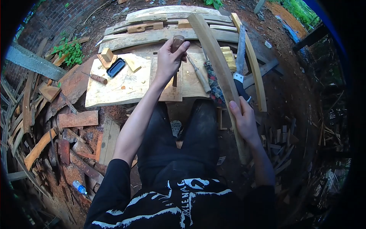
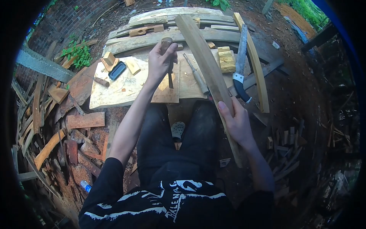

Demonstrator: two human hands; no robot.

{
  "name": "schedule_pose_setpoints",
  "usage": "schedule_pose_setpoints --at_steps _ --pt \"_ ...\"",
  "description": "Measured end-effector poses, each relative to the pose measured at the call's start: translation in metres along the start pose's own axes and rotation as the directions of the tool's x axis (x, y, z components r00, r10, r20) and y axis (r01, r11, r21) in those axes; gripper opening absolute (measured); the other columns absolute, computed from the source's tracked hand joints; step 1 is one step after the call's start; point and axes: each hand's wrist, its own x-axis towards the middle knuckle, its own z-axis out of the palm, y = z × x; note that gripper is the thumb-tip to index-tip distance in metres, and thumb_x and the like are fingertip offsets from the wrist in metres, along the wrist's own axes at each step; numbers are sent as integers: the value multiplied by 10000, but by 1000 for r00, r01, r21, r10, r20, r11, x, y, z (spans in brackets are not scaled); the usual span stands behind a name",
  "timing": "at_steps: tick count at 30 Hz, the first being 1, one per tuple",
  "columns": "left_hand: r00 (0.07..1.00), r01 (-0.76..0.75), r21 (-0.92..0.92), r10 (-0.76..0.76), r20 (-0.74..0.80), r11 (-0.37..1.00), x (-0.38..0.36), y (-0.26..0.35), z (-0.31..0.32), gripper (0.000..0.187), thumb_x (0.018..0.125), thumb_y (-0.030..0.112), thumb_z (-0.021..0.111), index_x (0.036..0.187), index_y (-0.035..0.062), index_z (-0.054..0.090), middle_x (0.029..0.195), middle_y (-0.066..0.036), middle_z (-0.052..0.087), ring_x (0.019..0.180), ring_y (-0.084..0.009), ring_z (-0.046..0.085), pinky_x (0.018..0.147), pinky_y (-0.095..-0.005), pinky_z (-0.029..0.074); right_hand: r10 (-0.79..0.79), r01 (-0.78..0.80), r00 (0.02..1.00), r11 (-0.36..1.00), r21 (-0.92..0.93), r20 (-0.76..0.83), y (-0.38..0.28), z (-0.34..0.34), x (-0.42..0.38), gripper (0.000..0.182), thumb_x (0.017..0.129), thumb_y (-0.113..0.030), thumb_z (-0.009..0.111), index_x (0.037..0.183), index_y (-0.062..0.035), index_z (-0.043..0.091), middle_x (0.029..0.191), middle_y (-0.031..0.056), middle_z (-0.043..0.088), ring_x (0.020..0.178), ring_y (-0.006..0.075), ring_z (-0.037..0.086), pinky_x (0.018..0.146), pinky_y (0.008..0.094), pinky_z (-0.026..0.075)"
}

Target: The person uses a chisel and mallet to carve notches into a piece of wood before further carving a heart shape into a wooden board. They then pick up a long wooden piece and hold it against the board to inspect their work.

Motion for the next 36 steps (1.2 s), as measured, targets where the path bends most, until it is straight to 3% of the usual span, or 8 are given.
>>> schedule_pose_setpoints --at_steps 1,2,4,16,23,31,35,36 --pt "1000 0 0 0 0 1000 0 1 1 327 955 331 755 987 21 657 710 -8 613 612 -68 585 556 -238 486 -3 3 1000 1000 11 7 -2 1 0 362 1070 -348 531 978 -1 577 811 39 554 790 89 477 711 290 421" --pt "1000 -4 20 4 -3 1000 -1 1 1 333 953 336 757 983 20 658 707 -6 613 611 -66 584 556 -238 485 -3 3 1000 1000 11 7 -1 0 1 362 1070 -348 531 978 -1 577 811 39 554 790 89 477 711 290 421" --pt "1000 -6 41 6 -6 999 -2 0 2 338 950 341 759 979 20 658 705 -4 612 611 -64 582 556 -238 483 -21 21 1000 1000 9 -19 2 1 3 397 1032 -365 605 1060 30 629 824 167 681 779 171 642 717 361 498" --pt "998 -42 119 47 -39 992 -9 0 5 357 941 343 768 933 8 646 675 -16 616 593 -68 583 544 -251 475 -20 20 1000 1000 2 0 -1 4 5 402 1030 -367 610 1083 30 636 849 165 700 812 172 667 740 354 509" --pt "985 -63 216 95 -142 974 -14 5 14 367 917 326 796 904 1 627 666 -23 618 601 -73 599 551 -253 478 -19 19 1000 1000 -2 -1 -8 2 9 406 1031 -369 607 1096 30 642 866 158 707 838 160 665 758 347 508" --pt "965 -61 226 115 -236 972 -12 5 19 404 902 331 814 873 6 575 671 -40 616 592 -89 613 540 -276 487 -57 59 998 994 88 -29 -24 -4 17 443 1030 -412 598 1102 22 647 852 91 688 812 123 610 753 320 492" --pt "970 -42 258 101 -221 965 -13 6 21 407 897 332 817 889 8 571 682 -55 632 589 -103 623 539 -282 490 -66 69 997 994 88 -38 -28 -3 21 463 1027 -426 597 1120 25 643 865 95 695 837 132 620 780 323 498" --pt "974 -40 281 100 -202 959 -13 7 21 408 896 330 818 895 6 571 683 -64 640 587 -108 625 538 -284 490 -129 141 987 982 126 -98 -29 1 23 468 1021 -422 606 1142 28 639 879 125 706 856 166 656 794 338 508"
